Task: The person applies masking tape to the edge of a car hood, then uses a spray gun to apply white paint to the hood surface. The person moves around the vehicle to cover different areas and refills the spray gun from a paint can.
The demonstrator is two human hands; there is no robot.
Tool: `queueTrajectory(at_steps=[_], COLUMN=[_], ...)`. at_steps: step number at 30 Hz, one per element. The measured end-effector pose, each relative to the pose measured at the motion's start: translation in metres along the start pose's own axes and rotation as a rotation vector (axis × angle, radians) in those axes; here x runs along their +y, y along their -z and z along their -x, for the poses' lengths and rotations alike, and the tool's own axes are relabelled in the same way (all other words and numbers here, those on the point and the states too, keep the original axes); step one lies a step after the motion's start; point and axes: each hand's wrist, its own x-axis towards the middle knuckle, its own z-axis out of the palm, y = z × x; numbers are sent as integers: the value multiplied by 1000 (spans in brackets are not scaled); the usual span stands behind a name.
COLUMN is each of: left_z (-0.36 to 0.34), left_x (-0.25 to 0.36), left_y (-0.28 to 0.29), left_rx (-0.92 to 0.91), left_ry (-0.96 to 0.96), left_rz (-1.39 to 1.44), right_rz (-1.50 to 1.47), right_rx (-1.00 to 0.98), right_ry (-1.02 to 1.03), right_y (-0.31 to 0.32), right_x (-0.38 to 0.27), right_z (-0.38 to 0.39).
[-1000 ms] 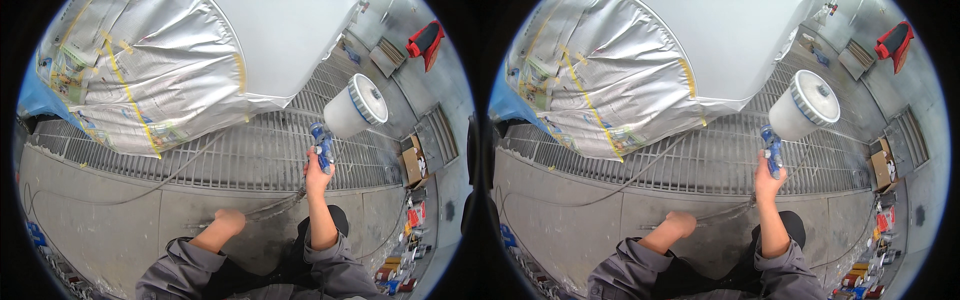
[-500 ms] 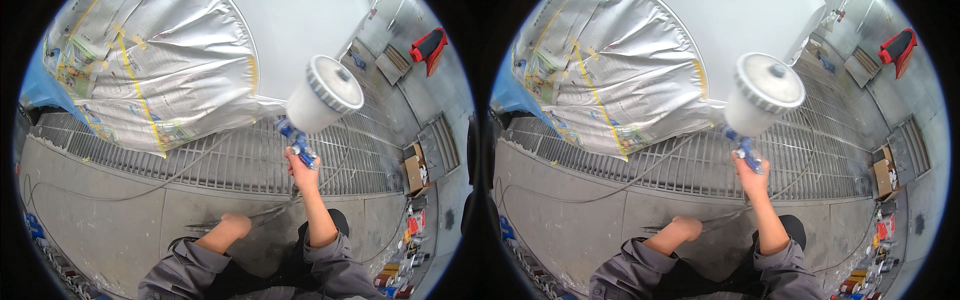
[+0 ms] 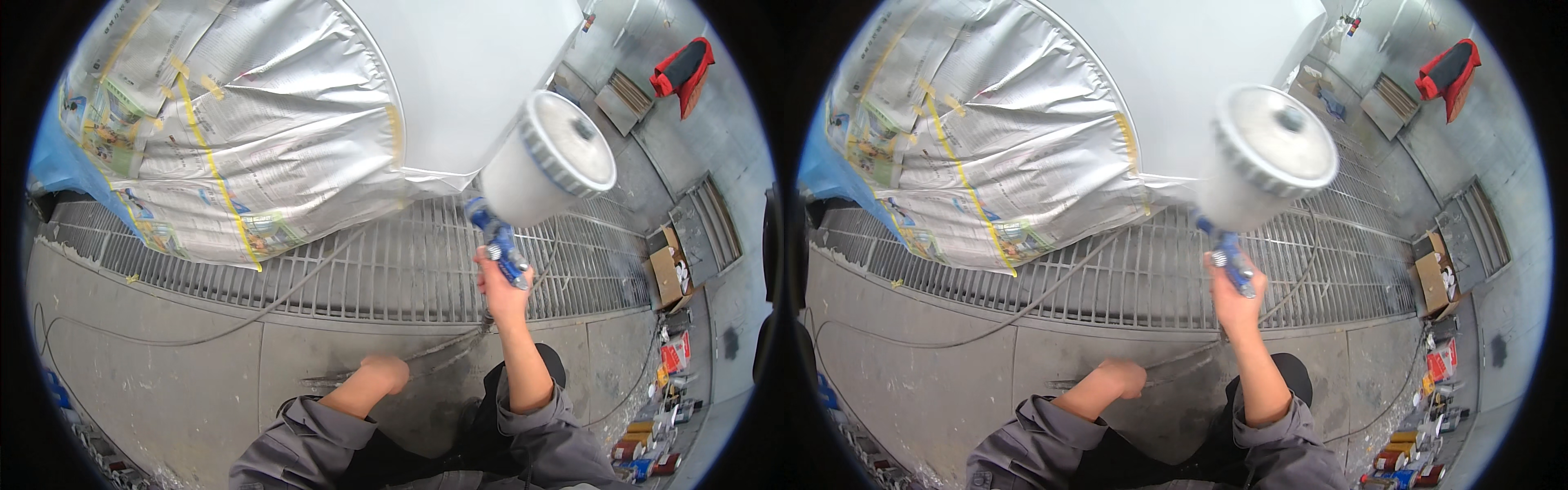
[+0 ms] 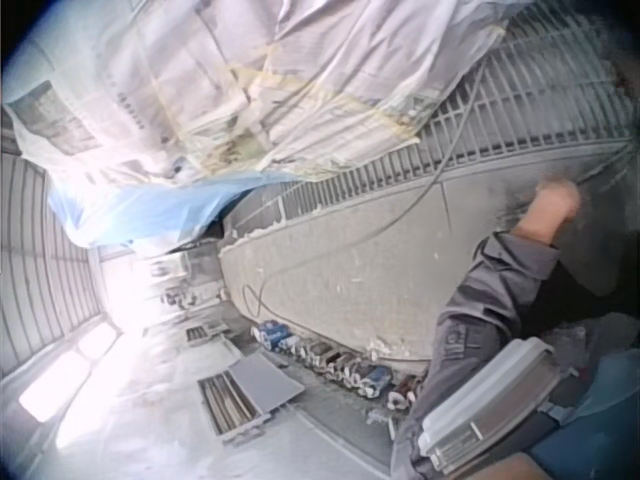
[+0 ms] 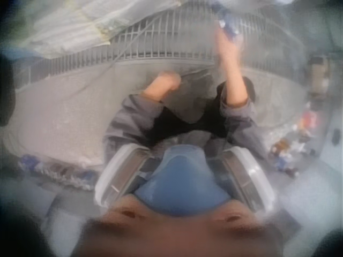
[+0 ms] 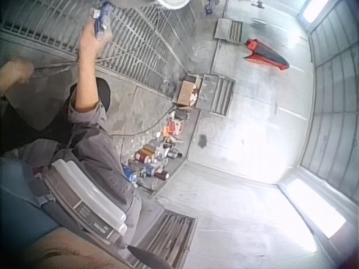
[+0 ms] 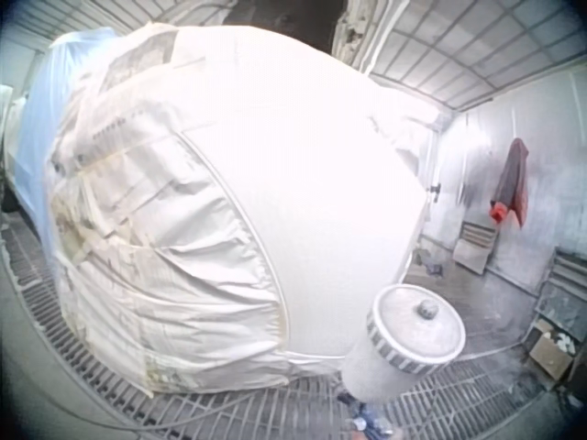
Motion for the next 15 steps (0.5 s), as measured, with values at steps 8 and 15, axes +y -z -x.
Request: queueTrajectory(at_steps=[8, 15], left_z=[21, 21], left_x=[8, -2], left_y=[17, 14], left_rx=[-59, 141], left_ry=[-71, -152], left_rz=[150, 170], right_rz=[-64, -163], right_rx=[-234, 327], right_ry=[8, 61], right_y=[-18, 72], right_x=[-36, -26], right_z=[-14, -42])
